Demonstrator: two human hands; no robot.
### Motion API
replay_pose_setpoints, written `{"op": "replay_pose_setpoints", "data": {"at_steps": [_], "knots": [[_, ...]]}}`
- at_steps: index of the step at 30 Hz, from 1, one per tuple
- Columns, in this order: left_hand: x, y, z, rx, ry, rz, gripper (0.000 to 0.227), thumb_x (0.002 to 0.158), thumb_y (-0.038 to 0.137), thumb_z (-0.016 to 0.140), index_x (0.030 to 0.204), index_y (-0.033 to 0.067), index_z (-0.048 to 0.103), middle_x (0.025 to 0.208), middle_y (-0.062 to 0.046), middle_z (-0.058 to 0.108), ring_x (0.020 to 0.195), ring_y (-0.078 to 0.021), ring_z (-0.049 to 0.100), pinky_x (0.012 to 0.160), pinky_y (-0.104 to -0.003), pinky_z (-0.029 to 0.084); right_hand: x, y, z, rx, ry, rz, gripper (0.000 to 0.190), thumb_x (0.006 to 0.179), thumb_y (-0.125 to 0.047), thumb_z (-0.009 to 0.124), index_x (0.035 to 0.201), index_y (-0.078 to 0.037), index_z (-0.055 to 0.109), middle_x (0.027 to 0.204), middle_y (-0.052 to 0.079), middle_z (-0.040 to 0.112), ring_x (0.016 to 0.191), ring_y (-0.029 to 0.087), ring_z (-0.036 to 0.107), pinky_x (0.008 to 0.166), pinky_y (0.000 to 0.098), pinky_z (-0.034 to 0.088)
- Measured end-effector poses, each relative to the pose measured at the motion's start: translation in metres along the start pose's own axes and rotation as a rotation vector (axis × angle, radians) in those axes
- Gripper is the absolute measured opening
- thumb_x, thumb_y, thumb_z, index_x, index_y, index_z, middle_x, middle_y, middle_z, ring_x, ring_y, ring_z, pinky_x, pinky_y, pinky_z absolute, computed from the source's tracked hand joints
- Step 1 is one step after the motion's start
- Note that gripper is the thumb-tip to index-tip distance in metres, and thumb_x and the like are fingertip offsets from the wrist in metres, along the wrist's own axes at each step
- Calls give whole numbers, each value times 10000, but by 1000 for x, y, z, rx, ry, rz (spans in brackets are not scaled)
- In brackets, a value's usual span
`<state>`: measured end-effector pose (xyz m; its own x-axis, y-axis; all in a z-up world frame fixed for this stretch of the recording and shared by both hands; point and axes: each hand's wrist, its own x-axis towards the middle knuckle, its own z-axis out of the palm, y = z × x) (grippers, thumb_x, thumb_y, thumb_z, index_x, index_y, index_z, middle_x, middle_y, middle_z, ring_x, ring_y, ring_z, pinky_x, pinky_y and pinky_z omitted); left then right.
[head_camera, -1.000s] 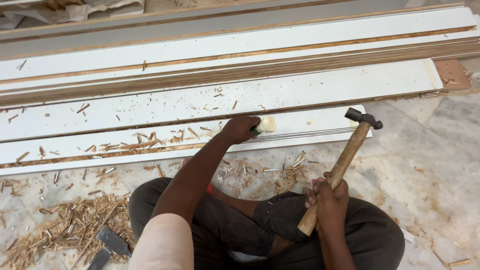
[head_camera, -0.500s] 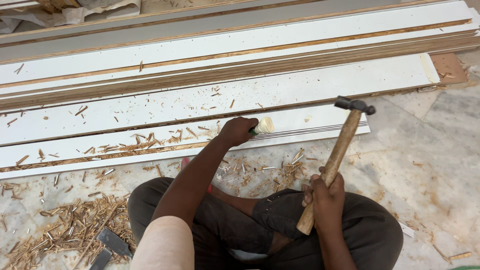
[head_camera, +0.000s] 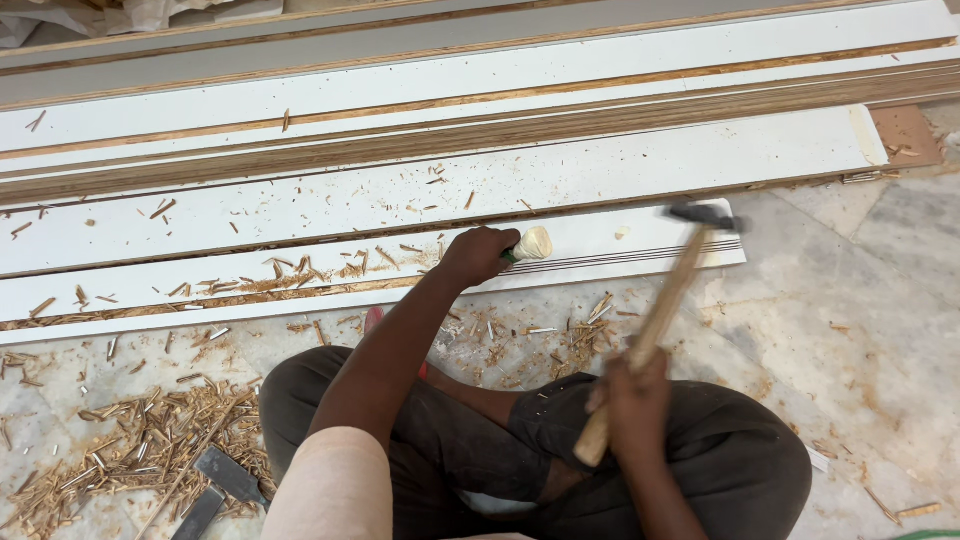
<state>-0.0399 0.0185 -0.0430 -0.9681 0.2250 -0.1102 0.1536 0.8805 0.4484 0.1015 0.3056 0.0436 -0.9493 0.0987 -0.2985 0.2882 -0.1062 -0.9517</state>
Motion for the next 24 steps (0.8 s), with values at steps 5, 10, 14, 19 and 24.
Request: {"op": "replay_pose_setpoints", "data": {"at_steps": [5,10,14,19,24], "knots": [[-2,-13,8,112,-4,-11,193,860,195,726,1016,153,621,882,-97,707,894,-335,702,755,-504,532,3,4,3,-167,-350,388,260,916,-79,615,1111,38,488,696,95,526,456,155,501,393,343,448],[-8,-16,-2,34,9,-4,153,862,204,723,974,156,630,878,-76,714,885,-330,697,728,-496,528,6,3,1,35,-162,226,292,875,-61,571,1155,-17,501,720,68,545,461,129,488,388,316,442],[-7,-15,0,59,7,7,175,849,208,727,982,155,625,878,-81,712,889,-334,692,729,-496,523,3,2,5,-24,-90,137,297,889,-81,550,1169,-28,466,726,71,569,439,147,504,376,326,463],[-22,-29,-11,76,-20,-63,198,859,253,745,984,158,624,883,-93,709,887,-341,693,746,-504,522,-3,7,21,-182,-411,465,289,892,-102,611,1147,-46,487,709,82,525,447,152,485,385,322,429],[-53,-42,-36,-59,210,-75,321,807,237,762,1101,165,657,973,-119,736,916,-367,699,769,-500,542,4,8,9,-25,-349,386,233,855,-75,591,1067,-24,506,719,67,524,453,138,481,380,313,438]]}}
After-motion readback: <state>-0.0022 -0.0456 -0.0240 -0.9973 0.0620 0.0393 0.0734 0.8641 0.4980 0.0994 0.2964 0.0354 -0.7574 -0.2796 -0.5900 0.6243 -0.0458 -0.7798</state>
